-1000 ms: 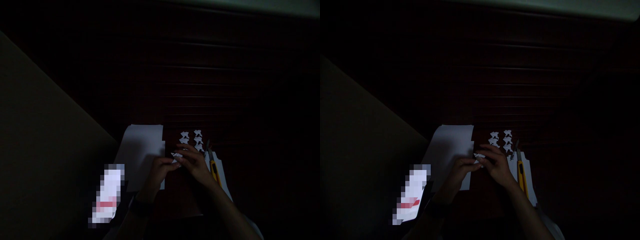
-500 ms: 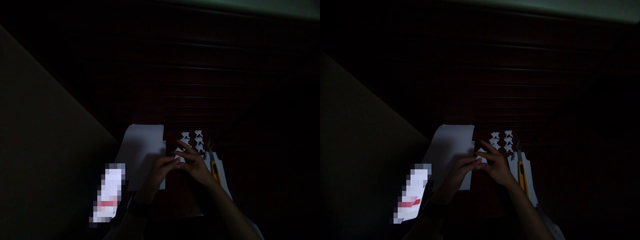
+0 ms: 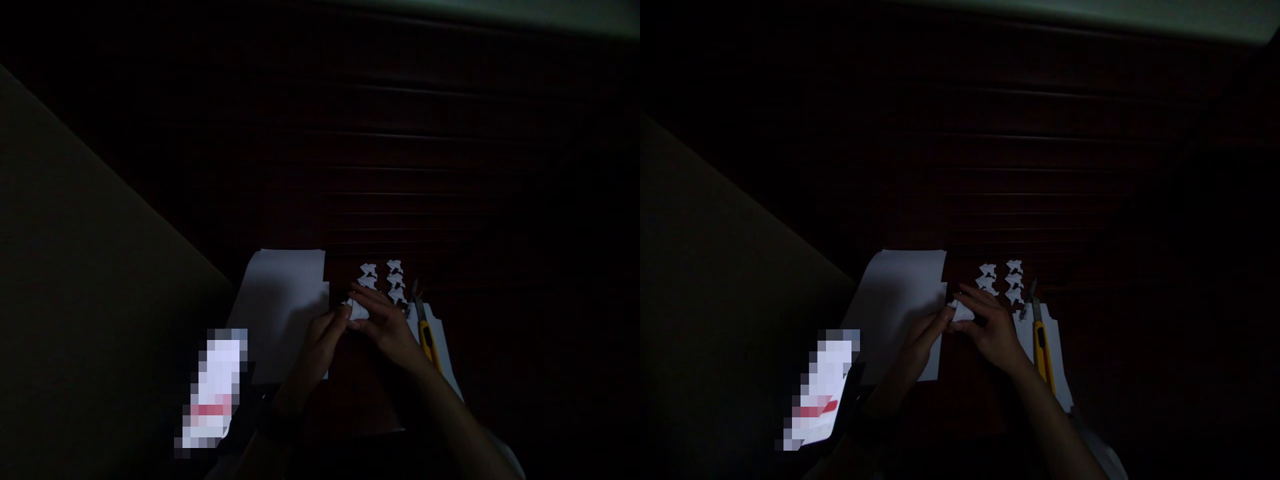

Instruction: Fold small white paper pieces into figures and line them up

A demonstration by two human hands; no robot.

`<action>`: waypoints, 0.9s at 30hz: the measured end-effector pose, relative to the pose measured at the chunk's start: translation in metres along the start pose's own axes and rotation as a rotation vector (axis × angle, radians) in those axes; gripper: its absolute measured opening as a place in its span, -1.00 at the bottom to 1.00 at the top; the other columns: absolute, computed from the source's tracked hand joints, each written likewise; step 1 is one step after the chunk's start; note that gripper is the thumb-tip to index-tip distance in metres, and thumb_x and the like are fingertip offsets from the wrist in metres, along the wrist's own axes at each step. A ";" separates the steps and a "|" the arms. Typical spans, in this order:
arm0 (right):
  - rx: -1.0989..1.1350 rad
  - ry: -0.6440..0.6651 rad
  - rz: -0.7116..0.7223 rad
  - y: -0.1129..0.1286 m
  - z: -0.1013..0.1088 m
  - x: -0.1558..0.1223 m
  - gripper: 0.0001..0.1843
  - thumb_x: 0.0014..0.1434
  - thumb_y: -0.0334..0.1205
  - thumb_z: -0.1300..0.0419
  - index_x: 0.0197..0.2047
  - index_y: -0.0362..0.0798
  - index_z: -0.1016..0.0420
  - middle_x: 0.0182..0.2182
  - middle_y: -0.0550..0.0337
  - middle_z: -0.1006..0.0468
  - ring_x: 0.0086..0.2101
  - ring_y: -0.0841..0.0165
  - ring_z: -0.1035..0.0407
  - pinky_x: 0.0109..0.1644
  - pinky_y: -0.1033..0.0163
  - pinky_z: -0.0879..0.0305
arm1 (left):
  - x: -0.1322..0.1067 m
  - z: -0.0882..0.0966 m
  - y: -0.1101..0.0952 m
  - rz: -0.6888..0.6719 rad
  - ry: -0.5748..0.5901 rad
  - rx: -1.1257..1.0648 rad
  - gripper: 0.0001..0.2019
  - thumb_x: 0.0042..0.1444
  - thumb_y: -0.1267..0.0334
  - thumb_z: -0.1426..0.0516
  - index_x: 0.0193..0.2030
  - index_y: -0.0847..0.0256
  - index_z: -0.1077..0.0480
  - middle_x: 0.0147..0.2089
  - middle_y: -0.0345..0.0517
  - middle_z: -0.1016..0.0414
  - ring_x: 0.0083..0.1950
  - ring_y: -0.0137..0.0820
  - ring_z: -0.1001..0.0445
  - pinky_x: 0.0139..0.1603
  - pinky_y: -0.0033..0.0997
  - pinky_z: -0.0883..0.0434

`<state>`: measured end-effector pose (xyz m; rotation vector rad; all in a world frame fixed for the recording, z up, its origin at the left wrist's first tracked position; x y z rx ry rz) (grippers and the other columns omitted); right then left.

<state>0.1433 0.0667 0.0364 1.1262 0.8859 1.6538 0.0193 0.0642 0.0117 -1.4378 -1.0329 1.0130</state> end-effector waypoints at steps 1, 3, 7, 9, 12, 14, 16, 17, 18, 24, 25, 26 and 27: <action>-0.024 -0.012 0.012 0.000 0.001 0.000 -0.47 -0.01 -0.27 -0.33 0.04 0.22 -0.40 0.13 0.23 -0.32 0.13 0.20 -0.15 0.21 0.01 -0.03 | 0.000 -0.001 -0.003 -0.011 -0.002 0.019 -0.70 0.20 0.12 0.00 -0.38 0.28 -0.42 -0.36 -0.15 -0.44 -0.28 -0.39 -0.37 -0.24 -0.45 -0.28; -0.038 -0.018 0.015 -0.001 0.000 0.000 -0.51 -0.02 -0.27 -0.33 0.01 0.22 -0.43 0.10 0.22 -0.36 0.10 0.20 -0.18 0.19 0.01 -0.06 | 0.000 -0.001 -0.004 -0.013 -0.017 0.064 -0.67 0.21 0.09 0.02 -0.37 0.28 -0.42 -0.36 -0.15 -0.46 -0.28 -0.39 -0.38 -0.25 -0.45 -0.28; 0.038 -0.013 -0.068 -0.008 -0.001 -0.001 -0.59 -0.02 -0.23 -0.33 -0.05 0.18 -0.49 -0.07 0.18 -0.50 0.00 0.20 -0.29 0.13 0.04 -0.15 | 0.002 0.008 0.005 0.027 -0.102 0.183 -0.58 0.19 0.01 0.04 -0.46 0.27 -0.44 -0.43 -0.13 -0.49 -0.31 -0.35 -0.43 -0.29 -0.44 -0.29; 0.103 -0.053 -0.132 -0.013 0.002 -0.002 -0.63 -0.03 -0.21 -0.34 -0.09 0.14 -0.52 -0.10 0.16 -0.51 -0.03 0.19 -0.32 0.11 0.03 -0.16 | 0.002 0.015 0.012 0.068 -0.157 0.200 -0.55 0.17 -0.04 0.05 -0.41 0.27 -0.48 -0.43 -0.09 -0.53 -0.33 -0.32 -0.46 -0.34 -0.42 -0.32; 0.302 -0.115 -0.269 -0.024 0.007 -0.006 -0.67 -0.03 -0.18 -0.33 -0.13 0.08 -0.55 -0.12 0.12 -0.53 -0.07 0.16 -0.36 0.09 0.01 -0.17 | 0.003 0.023 0.015 0.096 -0.210 0.157 -0.48 0.18 -0.07 0.12 -0.27 0.28 -0.52 -0.32 0.01 -0.58 -0.31 -0.28 -0.50 -0.38 -0.39 -0.36; 0.533 -0.136 -0.366 -0.034 0.007 -0.009 -0.66 -0.02 -0.19 -0.32 -0.12 0.04 -0.54 -0.18 0.10 -0.56 -0.13 0.17 -0.40 0.07 0.00 -0.19 | 0.004 0.027 0.012 0.084 -0.234 0.140 -0.48 0.18 -0.06 0.12 -0.24 0.29 -0.52 -0.26 0.05 -0.58 -0.28 -0.26 -0.52 -0.41 -0.39 -0.36; 0.801 -0.134 -0.432 -0.043 0.004 -0.011 -0.71 -0.02 -0.21 -0.32 -0.17 0.00 -0.54 -0.25 0.11 -0.58 -0.16 0.20 -0.43 0.07 -0.01 -0.19 | 0.003 0.028 0.004 0.034 -0.241 0.146 -0.54 0.18 -0.01 0.08 -0.23 0.27 -0.52 -0.21 0.04 -0.58 -0.25 -0.26 -0.52 -0.41 -0.40 -0.36; 0.940 -0.128 -0.454 -0.046 0.001 -0.012 -0.77 -0.03 -0.22 -0.32 -0.23 0.00 -0.55 -0.27 0.13 -0.59 -0.17 0.21 -0.43 0.07 -0.02 -0.19 | 0.002 0.027 -0.001 -0.005 -0.244 0.153 -0.58 0.18 0.02 0.05 -0.22 0.26 -0.52 -0.19 0.03 -0.58 -0.23 -0.27 -0.51 -0.38 -0.40 -0.37; 1.071 -0.116 -0.477 -0.049 -0.002 -0.013 -0.83 -0.05 -0.24 -0.33 -0.30 0.02 -0.55 -0.29 0.16 -0.59 -0.16 0.22 -0.43 0.08 -0.03 -0.18 | 0.001 0.025 -0.007 -0.050 -0.239 0.162 -0.62 0.18 0.06 0.03 -0.20 0.24 -0.52 -0.16 0.01 -0.57 -0.19 -0.27 -0.51 -0.33 -0.39 -0.38; 1.442 0.018 -0.625 -0.051 -0.027 -0.020 -0.88 0.00 -0.27 -0.29 -0.32 0.04 -0.49 -0.28 0.23 -0.57 -0.19 0.28 -0.44 0.06 -0.03 -0.19 | -0.006 0.005 -0.032 -0.272 -0.157 0.286 -0.70 0.10 0.25 -0.13 0.00 0.14 -0.42 0.01 -0.06 -0.47 0.02 -0.28 -0.41 0.01 -0.30 -0.34; 1.450 0.037 -0.632 -0.049 -0.030 -0.021 -0.86 0.02 -0.28 -0.27 -0.28 0.04 -0.48 -0.28 0.24 -0.57 -0.23 0.30 -0.44 0.05 -0.02 -0.20 | -0.006 0.002 -0.033 -0.293 -0.146 0.299 -0.69 0.09 0.27 -0.14 0.01 0.13 -0.42 0.03 -0.06 -0.46 0.04 -0.28 -0.40 0.03 -0.29 -0.33; 1.452 0.054 -0.638 -0.047 -0.034 -0.021 -0.86 0.04 -0.29 -0.26 -0.26 0.02 -0.48 -0.30 0.25 -0.58 -0.25 0.32 -0.45 0.05 0.00 -0.21 | -0.006 -0.001 -0.033 -0.307 -0.143 0.307 -0.69 0.09 0.28 -0.14 0.01 0.13 -0.42 0.03 -0.07 -0.46 0.05 -0.28 -0.39 0.05 -0.28 -0.33; 1.446 0.069 -0.646 -0.045 -0.037 -0.022 -0.86 0.05 -0.30 -0.24 -0.25 0.00 -0.48 -0.31 0.25 -0.58 -0.27 0.33 -0.45 0.04 0.01 -0.22 | -0.005 -0.002 -0.033 -0.314 -0.152 0.312 -0.71 0.09 0.29 -0.14 -0.02 0.13 -0.43 0.02 -0.07 -0.47 0.04 -0.28 -0.40 0.05 -0.27 -0.33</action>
Point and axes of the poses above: each hand's wrist, its own x-axis towards the middle knuckle, its own z-axis out of the back of the hand, y = z × x, the point moved 8 cm from there along x, towards the middle knuckle
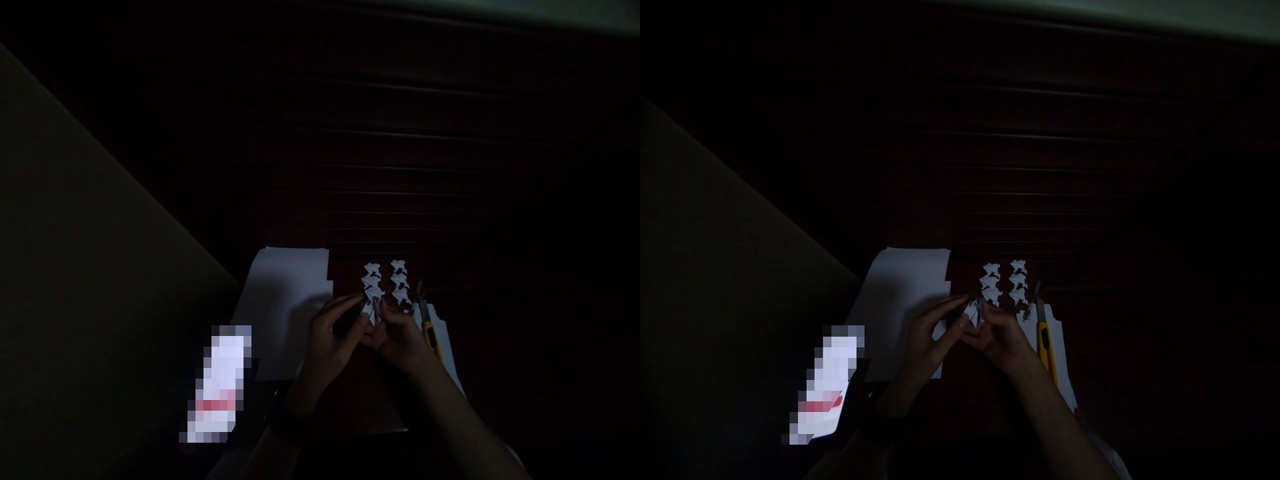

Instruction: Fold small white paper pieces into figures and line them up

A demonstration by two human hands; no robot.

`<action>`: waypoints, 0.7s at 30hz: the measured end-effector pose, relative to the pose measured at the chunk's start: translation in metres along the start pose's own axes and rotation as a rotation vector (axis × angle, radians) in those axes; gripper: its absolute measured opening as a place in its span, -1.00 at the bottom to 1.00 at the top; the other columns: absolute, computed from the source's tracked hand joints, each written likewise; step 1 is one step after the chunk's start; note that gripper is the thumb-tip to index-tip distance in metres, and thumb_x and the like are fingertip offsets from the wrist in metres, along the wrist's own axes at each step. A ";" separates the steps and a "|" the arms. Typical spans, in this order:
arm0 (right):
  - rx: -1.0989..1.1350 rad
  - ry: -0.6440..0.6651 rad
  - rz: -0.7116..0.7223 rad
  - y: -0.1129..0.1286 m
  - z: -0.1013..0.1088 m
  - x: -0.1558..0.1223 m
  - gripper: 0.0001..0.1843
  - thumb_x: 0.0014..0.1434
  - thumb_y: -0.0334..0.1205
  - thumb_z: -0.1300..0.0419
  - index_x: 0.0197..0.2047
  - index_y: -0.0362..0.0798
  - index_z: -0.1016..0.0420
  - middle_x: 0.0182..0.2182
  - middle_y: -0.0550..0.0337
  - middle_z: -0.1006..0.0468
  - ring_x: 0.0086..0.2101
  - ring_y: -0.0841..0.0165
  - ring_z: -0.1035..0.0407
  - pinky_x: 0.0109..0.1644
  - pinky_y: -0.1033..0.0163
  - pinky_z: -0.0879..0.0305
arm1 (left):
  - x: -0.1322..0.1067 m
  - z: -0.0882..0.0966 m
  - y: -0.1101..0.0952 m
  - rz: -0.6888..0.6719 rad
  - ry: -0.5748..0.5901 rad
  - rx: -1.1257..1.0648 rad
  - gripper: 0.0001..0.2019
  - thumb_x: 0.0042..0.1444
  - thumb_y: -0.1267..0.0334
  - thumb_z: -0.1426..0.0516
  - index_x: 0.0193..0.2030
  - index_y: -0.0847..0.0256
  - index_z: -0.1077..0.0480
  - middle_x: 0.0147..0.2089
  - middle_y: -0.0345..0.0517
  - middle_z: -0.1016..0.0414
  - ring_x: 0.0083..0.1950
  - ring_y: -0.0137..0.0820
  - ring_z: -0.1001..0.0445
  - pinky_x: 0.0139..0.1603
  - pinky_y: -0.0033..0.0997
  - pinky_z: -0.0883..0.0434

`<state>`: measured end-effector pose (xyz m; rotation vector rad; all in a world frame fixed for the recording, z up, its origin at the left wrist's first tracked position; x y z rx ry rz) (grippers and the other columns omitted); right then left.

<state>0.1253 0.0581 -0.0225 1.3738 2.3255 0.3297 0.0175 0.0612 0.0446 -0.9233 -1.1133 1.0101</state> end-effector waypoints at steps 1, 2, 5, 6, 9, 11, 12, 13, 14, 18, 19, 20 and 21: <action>-0.010 -0.002 -0.016 -0.003 -0.001 0.000 -0.86 0.06 -0.31 -0.23 -0.24 -0.02 -0.49 -0.33 0.25 -0.58 -0.28 0.33 -0.45 0.03 0.02 -0.23 | 0.000 -0.001 0.002 0.002 -0.014 0.008 -0.74 0.10 0.29 -0.14 -0.05 0.14 -0.46 -0.02 -0.07 -0.49 0.01 -0.29 -0.42 0.04 -0.27 -0.35; -0.021 -0.008 -0.036 -0.006 -0.001 0.000 -0.87 0.07 -0.31 -0.23 -0.25 -0.04 -0.49 -0.34 0.25 -0.58 -0.28 0.34 -0.45 0.03 0.03 -0.23 | 0.001 -0.002 0.004 0.009 -0.029 0.016 -0.77 0.10 0.29 -0.13 -0.09 0.14 -0.48 -0.06 -0.07 -0.51 -0.02 -0.29 -0.44 0.01 -0.28 -0.37; -0.042 -0.039 -0.065 -0.011 0.003 0.001 -0.86 0.04 -0.34 -0.24 -0.26 -0.04 -0.50 -0.33 0.26 -0.58 -0.30 0.34 -0.45 0.01 0.05 -0.24 | 0.000 -0.002 0.011 0.034 -0.057 0.027 -0.83 0.09 0.29 -0.13 -0.19 0.17 -0.51 -0.17 -0.07 -0.54 -0.13 -0.31 -0.48 -0.10 -0.32 -0.41; -0.049 -0.051 -0.064 -0.011 0.004 0.001 -0.86 0.03 -0.35 -0.25 -0.27 -0.04 -0.50 -0.32 0.27 -0.58 -0.30 0.34 -0.44 0.01 0.05 -0.25 | 0.000 -0.002 0.011 0.040 -0.053 0.025 -0.84 0.09 0.29 -0.13 -0.21 0.18 -0.52 -0.17 -0.07 -0.55 -0.15 -0.31 -0.49 -0.11 -0.33 -0.41; -0.087 -0.083 -0.045 -0.010 0.009 0.002 -0.84 -0.01 -0.35 -0.26 -0.29 0.00 -0.51 -0.34 0.27 -0.58 -0.31 0.34 -0.44 -0.01 0.05 -0.25 | -0.001 -0.001 0.009 0.046 -0.041 0.015 -0.84 0.09 0.31 -0.13 -0.22 0.19 -0.52 -0.17 -0.06 -0.54 -0.13 -0.30 -0.49 -0.11 -0.33 -0.41; -0.127 -0.112 -0.033 -0.009 0.011 0.002 -0.84 -0.02 -0.33 -0.27 -0.30 0.01 -0.51 -0.33 0.26 -0.57 -0.33 0.34 -0.44 -0.03 0.05 -0.26 | -0.002 -0.001 0.006 0.049 -0.023 0.002 -0.83 0.09 0.32 -0.12 -0.20 0.19 -0.52 -0.15 -0.05 -0.54 -0.11 -0.29 -0.48 -0.09 -0.33 -0.40; -0.150 -0.129 -0.028 -0.008 0.012 0.002 -0.85 -0.02 -0.31 -0.27 -0.30 0.01 -0.52 -0.32 0.25 -0.57 -0.33 0.33 -0.44 -0.04 0.05 -0.27 | -0.002 -0.001 0.005 0.052 -0.015 -0.008 -0.82 0.09 0.33 -0.12 -0.20 0.19 -0.52 -0.14 -0.05 -0.54 -0.11 -0.29 -0.48 -0.09 -0.33 -0.40; -0.171 -0.146 -0.024 -0.008 0.013 0.002 -0.85 -0.03 -0.30 -0.27 -0.31 0.01 -0.52 -0.32 0.24 -0.57 -0.33 0.33 -0.43 -0.05 0.05 -0.27 | -0.003 -0.001 0.004 0.057 -0.006 -0.019 -0.82 0.10 0.33 -0.11 -0.19 0.19 -0.52 -0.14 -0.05 -0.53 -0.10 -0.29 -0.47 -0.08 -0.33 -0.39; -0.188 -0.161 -0.019 -0.007 0.014 0.002 -0.86 -0.04 -0.30 -0.28 -0.32 0.00 -0.52 -0.32 0.22 -0.57 -0.33 0.32 -0.43 -0.06 0.05 -0.28 | -0.003 -0.001 0.004 0.065 0.002 -0.028 -0.81 0.10 0.33 -0.11 -0.18 0.19 -0.52 -0.13 -0.05 -0.53 -0.10 -0.28 -0.47 -0.08 -0.34 -0.39; -0.213 -0.179 -0.006 -0.005 0.014 0.002 -0.85 -0.08 -0.30 -0.32 -0.35 -0.01 -0.52 -0.39 0.23 -0.55 -0.37 0.34 -0.42 -0.07 0.05 -0.30 | -0.004 -0.001 0.007 0.102 -0.004 -0.045 -0.81 0.09 0.31 -0.12 -0.18 0.20 -0.51 -0.13 -0.04 -0.54 -0.11 -0.28 -0.48 -0.08 -0.34 -0.39; -0.217 -0.179 -0.002 -0.005 0.014 0.002 -0.86 -0.09 -0.32 -0.33 -0.37 -0.01 -0.53 -0.40 0.24 -0.55 -0.37 0.35 -0.42 -0.07 0.05 -0.30 | -0.004 -0.001 0.007 0.107 -0.005 -0.050 -0.82 0.09 0.30 -0.12 -0.19 0.21 -0.51 -0.14 -0.04 -0.54 -0.11 -0.28 -0.48 -0.09 -0.35 -0.38; -0.222 -0.182 0.006 -0.004 0.014 0.003 -0.86 -0.10 -0.34 -0.33 -0.38 -0.02 -0.53 -0.41 0.26 -0.54 -0.35 0.36 -0.41 -0.06 0.07 -0.30 | -0.004 -0.001 0.006 0.112 -0.002 -0.058 -0.82 0.09 0.30 -0.12 -0.20 0.21 -0.51 -0.15 -0.04 -0.54 -0.12 -0.28 -0.48 -0.09 -0.36 -0.38; -0.226 -0.187 0.014 -0.004 0.015 0.003 -0.86 -0.11 -0.36 -0.34 -0.40 -0.02 -0.53 -0.41 0.27 -0.54 -0.34 0.37 -0.41 -0.05 0.08 -0.30 | -0.003 -0.001 0.006 0.120 0.002 -0.066 -0.82 0.10 0.29 -0.11 -0.22 0.21 -0.52 -0.16 -0.05 -0.55 -0.13 -0.28 -0.48 -0.10 -0.37 -0.38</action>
Point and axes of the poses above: each hand's wrist, its own x-axis towards the middle knuckle, its own z-axis out of the back of the hand, y = z × x, the point moved 8 cm from there along x, towards the middle knuckle
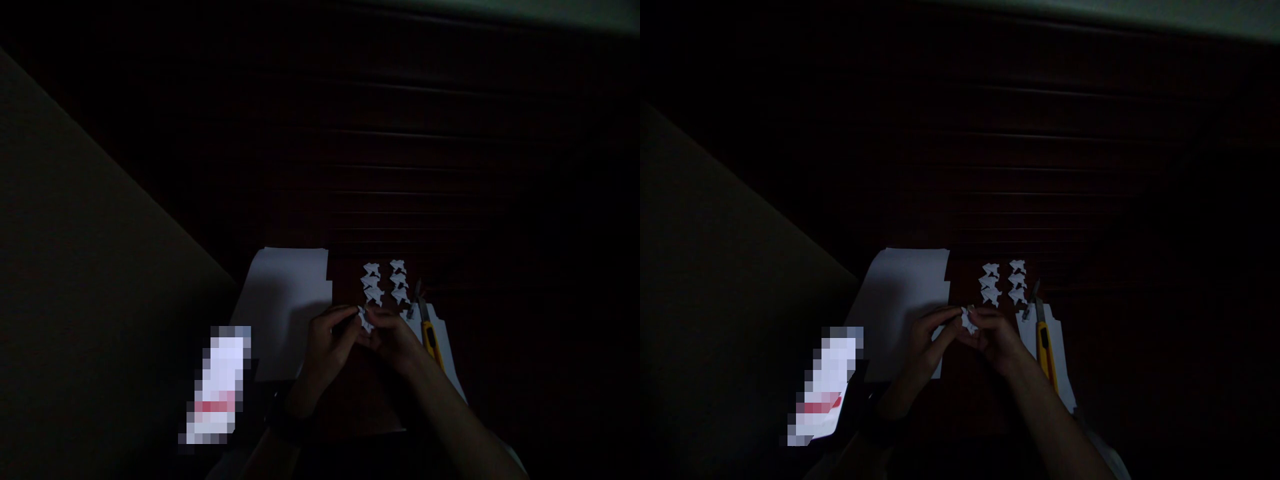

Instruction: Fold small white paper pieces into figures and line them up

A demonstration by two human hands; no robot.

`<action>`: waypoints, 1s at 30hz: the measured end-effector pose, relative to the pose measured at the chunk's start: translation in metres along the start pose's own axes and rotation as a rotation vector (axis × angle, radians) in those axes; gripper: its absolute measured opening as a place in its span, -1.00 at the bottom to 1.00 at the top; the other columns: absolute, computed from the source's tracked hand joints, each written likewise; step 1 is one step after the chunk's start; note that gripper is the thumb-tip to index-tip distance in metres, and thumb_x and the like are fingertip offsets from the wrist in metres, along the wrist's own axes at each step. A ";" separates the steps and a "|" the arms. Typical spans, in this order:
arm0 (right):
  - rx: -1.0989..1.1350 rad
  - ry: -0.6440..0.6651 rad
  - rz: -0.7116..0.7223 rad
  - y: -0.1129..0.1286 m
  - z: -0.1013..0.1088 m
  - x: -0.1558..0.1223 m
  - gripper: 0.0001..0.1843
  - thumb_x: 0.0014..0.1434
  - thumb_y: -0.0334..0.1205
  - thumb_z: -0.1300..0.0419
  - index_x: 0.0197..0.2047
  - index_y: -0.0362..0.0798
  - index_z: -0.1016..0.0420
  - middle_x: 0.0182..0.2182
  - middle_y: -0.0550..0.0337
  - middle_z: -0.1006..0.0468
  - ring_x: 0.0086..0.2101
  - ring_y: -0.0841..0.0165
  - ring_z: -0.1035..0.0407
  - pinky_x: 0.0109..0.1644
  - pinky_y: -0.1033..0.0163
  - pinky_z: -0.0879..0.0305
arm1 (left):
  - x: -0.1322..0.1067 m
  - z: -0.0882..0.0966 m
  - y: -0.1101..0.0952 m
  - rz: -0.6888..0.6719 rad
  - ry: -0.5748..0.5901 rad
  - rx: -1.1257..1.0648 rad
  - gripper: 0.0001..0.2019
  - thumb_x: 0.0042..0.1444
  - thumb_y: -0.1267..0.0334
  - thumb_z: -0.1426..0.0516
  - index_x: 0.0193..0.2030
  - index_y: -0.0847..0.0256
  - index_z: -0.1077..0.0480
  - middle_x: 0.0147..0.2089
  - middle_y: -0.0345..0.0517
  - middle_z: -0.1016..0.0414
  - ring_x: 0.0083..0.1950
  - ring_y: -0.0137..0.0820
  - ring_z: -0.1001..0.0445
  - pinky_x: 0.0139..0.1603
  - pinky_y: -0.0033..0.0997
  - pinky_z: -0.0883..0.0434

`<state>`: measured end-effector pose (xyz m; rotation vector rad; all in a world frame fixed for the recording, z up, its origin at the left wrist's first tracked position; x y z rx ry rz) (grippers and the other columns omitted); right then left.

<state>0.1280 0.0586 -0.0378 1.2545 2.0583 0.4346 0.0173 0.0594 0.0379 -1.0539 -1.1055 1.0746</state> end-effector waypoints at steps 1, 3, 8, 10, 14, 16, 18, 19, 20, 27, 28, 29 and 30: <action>-0.005 -0.007 0.009 0.000 0.001 0.000 -0.87 -0.12 -0.37 -0.35 -0.43 -0.03 -0.53 -0.41 0.28 -0.53 -0.32 0.37 -0.41 -0.05 0.09 -0.30 | 0.000 -0.001 -0.001 0.009 0.010 -0.006 -0.82 0.11 0.27 -0.10 -0.23 0.21 -0.52 -0.17 -0.05 -0.55 -0.14 -0.28 -0.48 -0.12 -0.38 -0.38; -0.020 -0.025 0.018 0.001 0.002 0.001 -0.88 -0.14 -0.39 -0.36 -0.47 -0.06 -0.53 -0.41 0.27 -0.53 -0.31 0.36 -0.40 -0.05 0.09 -0.30 | 0.001 -0.002 -0.001 0.030 0.026 -0.005 -0.79 0.14 0.23 -0.07 -0.27 0.22 -0.53 -0.22 -0.06 -0.56 -0.18 -0.29 -0.49 -0.17 -0.40 -0.38; -0.060 -0.080 0.041 0.002 0.005 0.002 -0.87 -0.22 -0.41 -0.38 -0.55 -0.09 -0.52 -0.48 0.26 -0.51 -0.34 0.37 -0.37 -0.10 0.12 -0.33 | 0.003 -0.004 0.005 0.070 0.019 0.058 -0.67 0.16 0.12 -0.04 -0.46 0.23 -0.53 -0.46 -0.13 -0.55 -0.35 -0.32 -0.50 -0.32 -0.44 -0.36; -0.095 -0.097 0.061 0.003 0.007 0.003 -0.87 -0.24 -0.39 -0.39 -0.58 -0.09 -0.50 -0.52 0.26 -0.50 -0.36 0.37 -0.37 -0.14 0.15 -0.32 | 0.004 -0.004 0.010 0.082 0.008 0.078 -0.64 0.14 0.08 -0.05 -0.51 0.22 -0.52 -0.49 -0.14 -0.56 -0.37 -0.33 -0.51 -0.33 -0.45 -0.36; -0.204 -0.146 0.099 0.003 0.013 0.005 -0.84 -0.24 -0.29 -0.40 -0.58 -0.11 -0.50 -0.60 0.25 -0.49 -0.51 0.39 -0.34 -0.33 0.25 -0.26 | 0.005 -0.003 0.023 0.144 -0.001 0.096 -0.64 0.11 0.05 -0.08 -0.51 0.23 -0.54 -0.49 -0.16 -0.57 -0.41 -0.33 -0.51 -0.42 -0.47 -0.34; -0.288 -0.180 0.125 0.004 0.015 0.004 -0.82 -0.22 -0.22 -0.40 -0.56 -0.12 -0.51 -0.64 0.24 -0.48 -0.58 0.42 -0.30 -0.42 0.29 -0.20 | 0.005 -0.003 0.028 0.174 0.004 0.091 -0.67 0.08 0.03 -0.10 -0.45 0.22 -0.55 -0.49 -0.16 -0.58 -0.41 -0.32 -0.52 -0.46 -0.48 -0.34; -0.391 -0.175 0.164 0.008 0.012 0.003 -0.80 -0.20 -0.17 -0.39 -0.57 -0.13 -0.53 -0.64 0.21 -0.49 -0.59 0.41 -0.30 -0.44 0.29 -0.18 | 0.005 -0.002 0.030 0.189 0.004 0.082 -0.69 0.05 0.03 -0.13 -0.44 0.21 -0.56 -0.49 -0.16 -0.58 -0.42 -0.32 -0.53 -0.47 -0.48 -0.36; -0.454 -0.164 0.188 0.010 0.009 0.002 -0.80 -0.18 -0.16 -0.38 -0.57 -0.13 -0.53 -0.64 0.20 -0.50 -0.59 0.41 -0.30 -0.44 0.29 -0.18 | 0.005 -0.001 0.032 0.196 0.004 0.070 -0.70 0.03 0.03 -0.14 -0.44 0.21 -0.56 -0.49 -0.15 -0.58 -0.42 -0.31 -0.53 -0.46 -0.47 -0.38; -0.526 -0.154 0.212 0.013 0.006 0.000 -0.80 -0.17 -0.16 -0.37 -0.57 -0.13 -0.54 -0.64 0.20 -0.50 -0.59 0.41 -0.30 -0.45 0.30 -0.17 | 0.005 0.000 0.033 0.202 0.006 0.054 -0.72 0.01 0.04 -0.16 -0.42 0.21 -0.56 -0.47 -0.14 -0.59 -0.41 -0.30 -0.54 -0.44 -0.45 -0.40; -1.003 -0.161 0.279 0.022 0.003 -0.002 -0.82 -0.14 -0.16 -0.34 -0.49 -0.12 -0.58 -0.61 0.26 -0.46 -0.59 0.45 -0.23 -0.54 0.36 -0.06 | 0.008 0.002 0.040 0.177 0.033 0.067 -0.82 -0.01 0.14 -0.19 -0.39 0.19 -0.56 -0.43 -0.08 -0.60 -0.37 -0.27 -0.55 -0.33 -0.37 -0.44; -1.017 -0.152 0.272 0.021 0.003 -0.001 -0.81 -0.12 -0.15 -0.33 -0.47 -0.12 -0.58 -0.60 0.26 -0.47 -0.58 0.45 -0.23 -0.54 0.36 -0.07 | 0.009 0.003 0.040 0.179 0.012 0.075 -0.82 -0.01 0.14 -0.19 -0.41 0.19 -0.56 -0.43 -0.09 -0.60 -0.37 -0.28 -0.55 -0.34 -0.37 -0.43; -1.018 -0.138 0.271 0.021 0.003 -0.001 -0.80 -0.12 -0.14 -0.33 -0.45 -0.11 -0.58 -0.60 0.26 -0.47 -0.58 0.44 -0.24 -0.53 0.36 -0.08 | 0.009 0.005 0.041 0.184 -0.017 0.087 -0.82 -0.02 0.13 -0.20 -0.42 0.18 -0.56 -0.43 -0.09 -0.60 -0.36 -0.27 -0.55 -0.34 -0.37 -0.43; -1.014 -0.117 0.272 0.021 0.002 0.000 -0.79 -0.11 -0.13 -0.33 -0.43 -0.11 -0.58 -0.58 0.26 -0.48 -0.56 0.43 -0.26 -0.51 0.36 -0.10 | 0.009 0.007 0.041 0.189 -0.049 0.094 -0.81 -0.03 0.12 -0.20 -0.42 0.18 -0.56 -0.42 -0.10 -0.60 -0.36 -0.27 -0.54 -0.33 -0.37 -0.43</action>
Point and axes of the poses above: each hand's wrist, its own x-axis towards the middle knuckle, its own z-axis out of the back of the hand, y = z × x, the point moved 8 cm from there along x, towards the middle knuckle
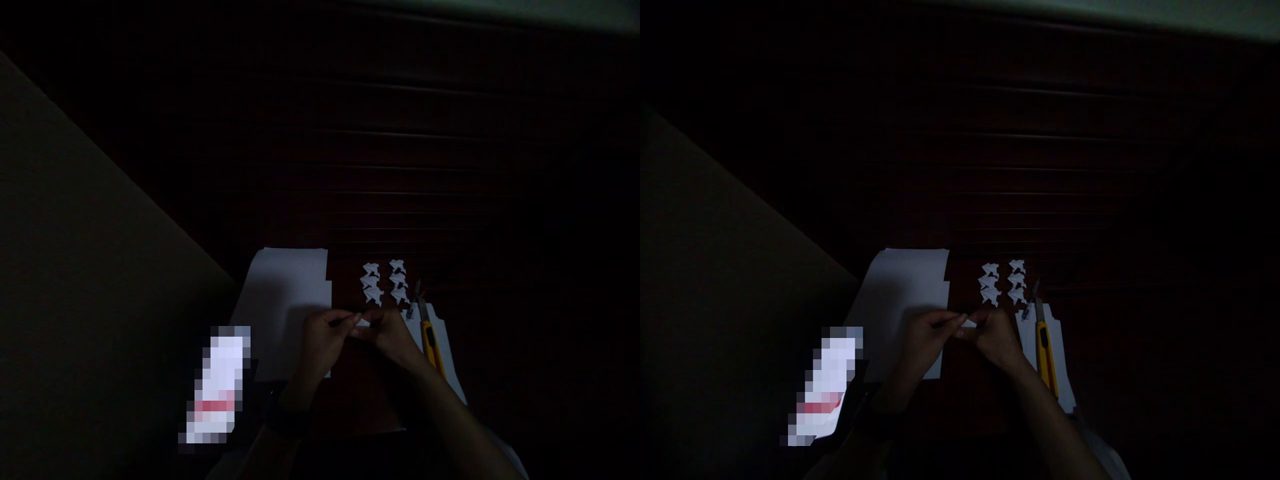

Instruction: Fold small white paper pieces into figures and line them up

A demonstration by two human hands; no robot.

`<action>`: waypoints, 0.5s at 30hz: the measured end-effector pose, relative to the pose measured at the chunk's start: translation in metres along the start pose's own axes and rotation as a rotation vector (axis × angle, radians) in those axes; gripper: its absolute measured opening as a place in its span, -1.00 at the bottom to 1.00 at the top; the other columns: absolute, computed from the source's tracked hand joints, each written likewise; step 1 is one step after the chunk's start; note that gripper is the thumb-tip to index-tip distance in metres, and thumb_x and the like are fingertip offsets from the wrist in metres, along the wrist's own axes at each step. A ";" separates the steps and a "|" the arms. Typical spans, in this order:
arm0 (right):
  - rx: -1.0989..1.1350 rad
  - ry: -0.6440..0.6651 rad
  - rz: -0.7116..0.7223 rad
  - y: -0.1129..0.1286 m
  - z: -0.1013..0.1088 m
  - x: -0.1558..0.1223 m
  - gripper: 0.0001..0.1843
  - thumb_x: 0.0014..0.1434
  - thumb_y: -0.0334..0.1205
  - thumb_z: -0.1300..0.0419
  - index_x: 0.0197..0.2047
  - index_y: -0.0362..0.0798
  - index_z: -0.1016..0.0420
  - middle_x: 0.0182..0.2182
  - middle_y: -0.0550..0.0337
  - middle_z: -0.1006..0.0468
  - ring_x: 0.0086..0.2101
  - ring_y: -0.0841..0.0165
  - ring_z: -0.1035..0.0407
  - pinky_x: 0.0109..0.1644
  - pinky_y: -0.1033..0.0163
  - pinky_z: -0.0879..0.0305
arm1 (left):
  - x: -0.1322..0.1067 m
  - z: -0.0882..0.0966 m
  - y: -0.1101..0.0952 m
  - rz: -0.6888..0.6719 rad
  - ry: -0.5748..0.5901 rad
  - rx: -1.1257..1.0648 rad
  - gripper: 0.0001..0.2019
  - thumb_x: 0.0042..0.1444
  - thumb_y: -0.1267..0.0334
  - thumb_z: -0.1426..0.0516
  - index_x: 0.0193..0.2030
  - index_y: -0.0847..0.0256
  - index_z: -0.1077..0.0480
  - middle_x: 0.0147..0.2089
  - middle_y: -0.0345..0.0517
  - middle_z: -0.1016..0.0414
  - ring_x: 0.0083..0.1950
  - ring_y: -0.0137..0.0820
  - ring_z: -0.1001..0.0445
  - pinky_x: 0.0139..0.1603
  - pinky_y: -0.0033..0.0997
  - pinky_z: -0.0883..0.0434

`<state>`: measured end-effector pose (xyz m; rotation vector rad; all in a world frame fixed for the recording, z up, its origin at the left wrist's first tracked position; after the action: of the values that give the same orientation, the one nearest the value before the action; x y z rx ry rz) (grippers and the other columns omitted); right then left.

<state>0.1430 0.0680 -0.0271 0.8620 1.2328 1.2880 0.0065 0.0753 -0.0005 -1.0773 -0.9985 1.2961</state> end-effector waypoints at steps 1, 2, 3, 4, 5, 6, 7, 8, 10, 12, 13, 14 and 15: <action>0.013 0.012 0.013 0.001 0.000 0.000 -0.78 -0.11 -0.13 -0.33 -0.41 -0.10 -0.57 -0.57 0.26 -0.49 -0.54 0.42 -0.28 -0.49 0.35 -0.13 | 0.000 0.002 0.001 0.007 -0.032 -0.004 -0.81 -0.04 0.11 -0.20 -0.43 0.18 -0.56 -0.41 -0.10 -0.60 -0.34 -0.27 -0.54 -0.33 -0.37 -0.43; 0.033 0.021 0.027 0.004 -0.001 -0.001 -0.77 -0.11 -0.13 -0.33 -0.38 -0.10 -0.57 -0.54 0.26 -0.50 -0.51 0.40 -0.31 -0.46 0.34 -0.15 | 0.000 0.004 0.002 0.017 -0.061 -0.019 -0.80 -0.04 0.10 -0.20 -0.42 0.18 -0.55 -0.39 -0.11 -0.60 -0.33 -0.27 -0.54 -0.32 -0.37 -0.43; 0.056 0.027 0.040 0.006 0.000 -0.001 -0.75 -0.11 -0.13 -0.34 -0.36 -0.10 -0.56 -0.51 0.24 -0.52 -0.48 0.39 -0.33 -0.43 0.33 -0.17 | 0.000 0.005 0.004 0.026 -0.080 -0.046 -0.79 -0.04 0.09 -0.21 -0.41 0.19 -0.55 -0.38 -0.10 -0.60 -0.32 -0.27 -0.54 -0.31 -0.37 -0.43; 0.077 0.032 0.052 0.010 0.000 -0.002 -0.74 -0.11 -0.13 -0.34 -0.35 -0.10 -0.56 -0.48 0.23 -0.53 -0.46 0.38 -0.34 -0.40 0.33 -0.19 | 0.001 0.006 0.006 0.034 -0.089 -0.082 -0.77 -0.04 0.08 -0.21 -0.39 0.20 -0.55 -0.36 -0.10 -0.60 -0.31 -0.27 -0.54 -0.29 -0.37 -0.43; 0.096 0.029 0.061 0.013 0.001 -0.003 -0.74 -0.11 -0.12 -0.34 -0.35 -0.10 -0.55 -0.46 0.22 -0.54 -0.45 0.37 -0.35 -0.39 0.32 -0.19 | 0.001 0.007 0.008 0.044 -0.097 -0.118 -0.76 -0.04 0.08 -0.21 -0.37 0.21 -0.55 -0.35 -0.09 -0.60 -0.29 -0.27 -0.54 -0.28 -0.37 -0.43; 0.111 0.024 0.067 0.016 0.002 -0.004 -0.74 -0.09 -0.11 -0.33 -0.35 -0.10 -0.55 -0.45 0.21 -0.54 -0.44 0.37 -0.36 -0.38 0.32 -0.19 | 0.001 0.008 0.010 0.055 -0.109 -0.143 -0.74 -0.05 0.07 -0.21 -0.35 0.23 -0.55 -0.34 -0.08 -0.60 -0.29 -0.28 -0.54 -0.28 -0.38 -0.43; 0.123 0.021 0.068 0.019 0.003 -0.005 -0.75 -0.06 -0.09 -0.31 -0.36 -0.10 -0.56 -0.45 0.20 -0.55 -0.44 0.37 -0.36 -0.38 0.32 -0.19 | 0.001 0.009 0.012 0.066 -0.124 -0.156 -0.73 -0.05 0.06 -0.21 -0.34 0.24 -0.55 -0.34 -0.08 -0.60 -0.29 -0.28 -0.53 -0.30 -0.39 -0.43; 0.131 0.019 0.065 0.021 0.004 -0.006 -0.75 -0.03 -0.07 -0.28 -0.37 -0.10 -0.56 -0.46 0.20 -0.55 -0.44 0.37 -0.36 -0.38 0.31 -0.19 | 0.000 0.010 0.014 0.073 -0.139 -0.155 -0.72 -0.06 0.06 -0.22 -0.34 0.25 -0.55 -0.34 -0.08 -0.60 -0.31 -0.29 -0.53 -0.32 -0.40 -0.42; 0.146 0.001 0.049 0.022 0.006 -0.006 -0.73 0.03 -0.05 -0.23 -0.40 -0.10 -0.57 -0.48 0.19 -0.55 -0.45 0.36 -0.37 -0.37 0.31 -0.18 | 0.000 0.011 0.014 0.073 -0.165 -0.129 -0.72 -0.06 0.05 -0.22 -0.35 0.24 -0.55 -0.38 -0.09 -0.60 -0.34 -0.31 -0.52 -0.35 -0.42 -0.42; 0.163 -0.017 0.029 0.019 0.009 -0.005 -0.73 0.04 -0.06 -0.23 -0.43 -0.11 -0.57 -0.49 0.17 -0.56 -0.45 0.35 -0.38 -0.36 0.30 -0.19 | -0.001 0.011 0.011 0.056 -0.172 -0.108 -0.73 -0.05 0.05 -0.21 -0.35 0.23 -0.55 -0.40 -0.10 -0.60 -0.36 -0.31 -0.53 -0.35 -0.42 -0.42; 0.172 -0.026 0.018 0.017 0.010 -0.004 -0.74 0.03 -0.07 -0.24 -0.45 -0.11 -0.57 -0.50 0.16 -0.56 -0.46 0.35 -0.38 -0.35 0.29 -0.19 | -0.001 0.009 0.010 0.046 -0.166 -0.106 -0.73 -0.04 0.06 -0.20 -0.34 0.22 -0.55 -0.39 -0.09 -0.60 -0.36 -0.31 -0.53 -0.34 -0.41 -0.43; 0.180 -0.034 0.009 0.015 0.012 -0.003 -0.75 0.01 -0.08 -0.25 -0.45 -0.11 -0.57 -0.51 0.16 -0.56 -0.47 0.35 -0.38 -0.36 0.29 -0.20 | -0.001 0.008 0.008 0.037 -0.154 -0.108 -0.73 -0.03 0.06 -0.20 -0.33 0.22 -0.55 -0.37 -0.09 -0.60 -0.35 -0.30 -0.54 -0.33 -0.39 -0.44; 0.186 -0.039 0.000 0.012 0.013 -0.002 -0.76 0.00 -0.09 -0.26 -0.45 -0.11 -0.58 -0.52 0.15 -0.56 -0.48 0.35 -0.37 -0.37 0.29 -0.20 | -0.001 0.006 0.007 0.031 -0.138 -0.113 -0.74 -0.02 0.07 -0.19 -0.31 0.21 -0.55 -0.34 -0.08 -0.61 -0.34 -0.29 -0.54 -0.31 -0.38 -0.45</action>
<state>0.1535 0.0701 -0.0125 1.0152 1.3366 1.1638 -0.0012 0.0743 -0.0058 -1.1039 -1.1738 1.3675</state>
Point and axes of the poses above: each hand's wrist, its own x-axis towards the middle knuckle, its own z-axis out of the back of the hand, y = z × x, the point moved 8 cm from there along x, towards the middle knuckle
